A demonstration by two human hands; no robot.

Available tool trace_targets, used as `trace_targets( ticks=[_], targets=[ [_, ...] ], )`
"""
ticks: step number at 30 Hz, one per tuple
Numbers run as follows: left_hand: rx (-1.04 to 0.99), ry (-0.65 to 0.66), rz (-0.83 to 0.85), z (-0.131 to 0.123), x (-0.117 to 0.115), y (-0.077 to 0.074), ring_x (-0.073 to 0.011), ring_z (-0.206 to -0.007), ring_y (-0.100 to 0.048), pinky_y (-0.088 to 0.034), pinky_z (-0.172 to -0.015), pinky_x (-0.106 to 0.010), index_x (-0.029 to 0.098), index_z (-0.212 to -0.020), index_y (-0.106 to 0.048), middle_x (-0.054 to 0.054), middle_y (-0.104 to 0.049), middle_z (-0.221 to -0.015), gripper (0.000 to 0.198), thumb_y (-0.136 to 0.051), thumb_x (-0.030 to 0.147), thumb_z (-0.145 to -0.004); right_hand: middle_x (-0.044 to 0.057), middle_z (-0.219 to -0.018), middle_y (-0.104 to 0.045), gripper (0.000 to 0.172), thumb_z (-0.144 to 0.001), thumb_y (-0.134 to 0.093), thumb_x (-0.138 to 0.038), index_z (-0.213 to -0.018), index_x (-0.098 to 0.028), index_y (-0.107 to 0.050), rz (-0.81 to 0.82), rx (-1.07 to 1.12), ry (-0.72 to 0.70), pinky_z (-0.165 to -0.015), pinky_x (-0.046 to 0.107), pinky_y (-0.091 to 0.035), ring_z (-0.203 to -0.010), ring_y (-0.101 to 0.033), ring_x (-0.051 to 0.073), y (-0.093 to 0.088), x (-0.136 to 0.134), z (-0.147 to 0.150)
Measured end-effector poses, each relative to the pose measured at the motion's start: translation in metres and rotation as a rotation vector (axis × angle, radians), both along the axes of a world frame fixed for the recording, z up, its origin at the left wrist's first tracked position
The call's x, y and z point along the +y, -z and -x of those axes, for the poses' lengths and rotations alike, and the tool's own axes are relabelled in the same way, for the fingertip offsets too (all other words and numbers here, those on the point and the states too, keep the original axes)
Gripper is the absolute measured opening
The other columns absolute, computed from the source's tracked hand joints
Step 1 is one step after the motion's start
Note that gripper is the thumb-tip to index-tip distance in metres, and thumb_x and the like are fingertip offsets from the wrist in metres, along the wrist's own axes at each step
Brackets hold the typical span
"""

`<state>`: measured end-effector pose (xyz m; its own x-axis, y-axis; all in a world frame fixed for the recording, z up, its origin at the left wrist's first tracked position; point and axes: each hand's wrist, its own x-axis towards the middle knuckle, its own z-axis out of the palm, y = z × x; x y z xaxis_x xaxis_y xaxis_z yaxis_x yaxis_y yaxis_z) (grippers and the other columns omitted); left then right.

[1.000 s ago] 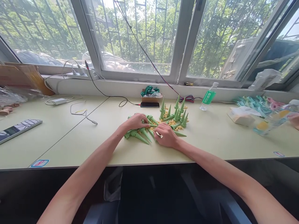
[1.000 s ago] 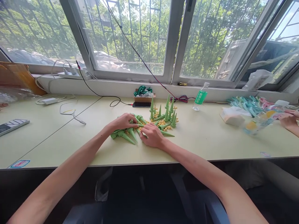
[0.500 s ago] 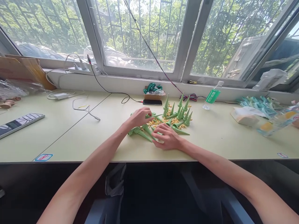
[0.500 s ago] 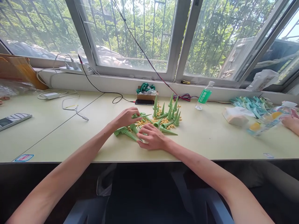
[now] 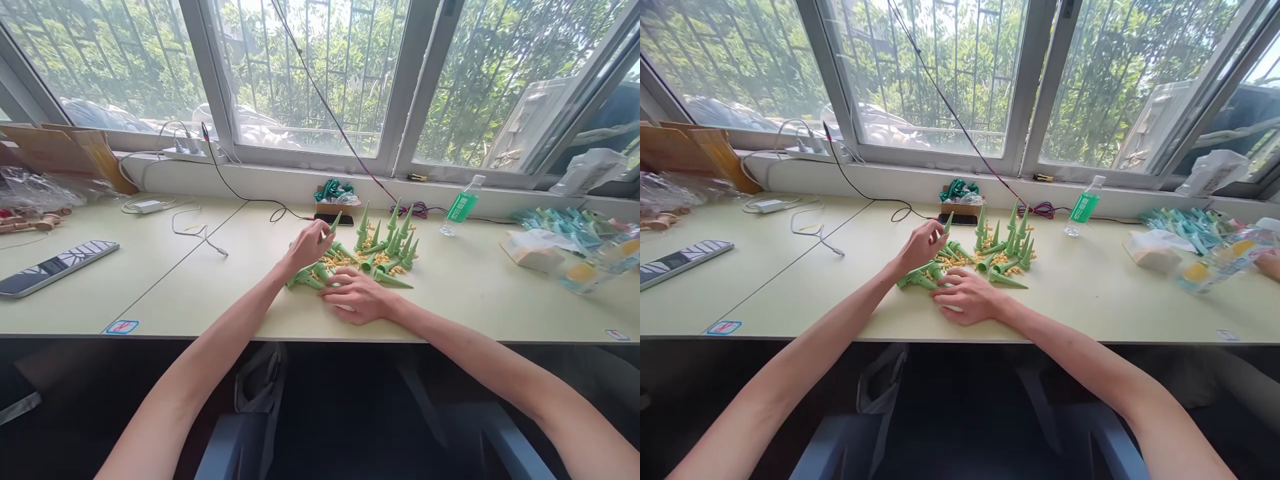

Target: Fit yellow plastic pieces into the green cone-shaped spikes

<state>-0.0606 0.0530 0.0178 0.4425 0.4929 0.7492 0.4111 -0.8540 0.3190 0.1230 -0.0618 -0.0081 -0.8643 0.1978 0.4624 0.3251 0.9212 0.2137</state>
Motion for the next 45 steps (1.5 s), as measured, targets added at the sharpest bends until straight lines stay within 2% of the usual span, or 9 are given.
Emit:
trace_targets(
  ticks=[5, 9, 14, 18, 22, 26, 30, 37, 45],
  targets=[
    [-0.006, 0.019, -0.003, -0.002, -0.001, -0.001, -0.0085, -0.058, -0.049, -0.043, -0.056, -0.024, 0.019, -0.083, -0.047, 0.001, -0.052, -0.079, 0.014, -0.054, 0.026, -0.093, 0.008, -0.099, -0.073, 0.02, -0.097, -0.048, -0.025, -0.094, -0.019, -0.067, -0.027, 0.021, 0.044, -0.098, 0.041, -0.043, -0.103, -0.061, 0.021, 0.004, 0.0, 0.001],
    [-0.045, 0.02, -0.006, -0.004, 0.0, 0.0, -0.0092, -0.059, -0.051, -0.042, -0.054, -0.023, 0.02, -0.083, -0.045, 0.001, -0.05, -0.076, 0.014, -0.052, 0.026, -0.093, 0.007, -0.083, -0.069, 0.027, -0.1, -0.044, -0.026, -0.083, -0.02, -0.064, -0.07, 0.041, 0.085, -0.091, 0.039, -0.044, -0.091, -0.059, 0.021, -0.006, 0.009, -0.003],
    [-0.155, -0.024, -0.023, -0.008, 0.001, 0.001, -0.0097, -0.06, -0.052, -0.044, -0.053, -0.022, 0.02, -0.084, -0.046, 0.001, -0.052, -0.077, 0.012, -0.054, 0.025, -0.092, 0.006, -0.07, -0.063, 0.036, -0.101, -0.04, -0.027, -0.071, -0.02, -0.057, -0.08, 0.367, 0.293, -0.076, 0.035, -0.043, -0.075, -0.052, 0.019, -0.029, 0.052, -0.009],
    [-0.238, -0.068, -0.002, -0.009, -0.001, 0.001, -0.0096, -0.061, -0.054, -0.045, -0.051, -0.021, 0.02, -0.083, -0.045, 0.001, -0.051, -0.075, 0.014, -0.054, 0.026, -0.092, 0.005, -0.064, -0.058, 0.036, -0.1, -0.04, -0.026, -0.068, -0.019, -0.056, -0.034, 0.557, 0.448, -0.07, 0.032, -0.04, -0.066, -0.048, 0.017, -0.031, 0.081, -0.005],
    [-0.227, -0.058, 0.0, -0.007, -0.003, 0.0, -0.0097, -0.062, -0.054, -0.045, -0.05, -0.02, 0.02, -0.083, -0.045, 0.0, -0.052, -0.076, 0.014, -0.053, 0.027, -0.092, 0.005, -0.074, -0.063, 0.016, -0.092, -0.05, -0.018, -0.084, -0.017, -0.064, 0.112, 0.441, 0.442, -0.075, 0.03, -0.041, -0.073, -0.054, 0.018, -0.016, 0.08, -0.001],
    [-0.199, -0.054, -0.001, -0.006, -0.005, -0.001, -0.01, -0.061, -0.055, -0.046, -0.051, -0.02, 0.02, -0.083, -0.046, 0.001, -0.053, -0.074, 0.013, -0.054, 0.026, -0.091, 0.005, -0.073, -0.061, 0.017, -0.088, -0.051, -0.012, -0.08, -0.016, -0.065, 0.186, 0.377, 0.472, -0.074, 0.029, -0.04, -0.074, -0.053, 0.017, -0.007, 0.069, -0.004],
    [-0.156, -0.025, 0.031, -0.005, -0.006, -0.002, -0.0091, -0.057, -0.055, -0.045, -0.051, -0.021, 0.02, -0.083, -0.047, 0.002, -0.056, -0.073, 0.011, -0.055, 0.025, -0.09, 0.005, -0.073, -0.059, 0.018, -0.086, -0.054, -0.011, -0.076, -0.015, -0.068, 0.246, 0.376, 0.539, -0.069, 0.027, -0.038, -0.071, -0.052, 0.016, -0.01, 0.066, -0.01],
    [-0.071, -0.022, 0.048, -0.005, -0.007, -0.002, -0.0076, -0.052, -0.051, -0.044, -0.052, -0.021, 0.021, -0.088, -0.05, 0.003, -0.056, -0.072, 0.008, -0.055, 0.026, -0.089, 0.006, -0.078, -0.063, 0.017, -0.083, -0.059, -0.01, -0.075, -0.015, -0.073, 0.334, 0.264, 0.618, -0.073, 0.026, -0.038, -0.076, -0.054, 0.015, -0.013, 0.065, -0.016],
    [0.007, 0.001, 0.075, -0.003, -0.006, 0.002, -0.0091, -0.053, -0.051, -0.043, -0.054, -0.023, 0.021, -0.086, -0.05, 0.003, -0.056, -0.07, 0.009, -0.056, 0.027, -0.087, 0.006, -0.074, -0.063, 0.015, -0.08, -0.062, -0.01, -0.073, -0.015, -0.074, 0.326, 0.178, 0.679, -0.074, 0.028, -0.038, -0.074, -0.053, 0.016, -0.006, 0.067, -0.01]
  ],
)
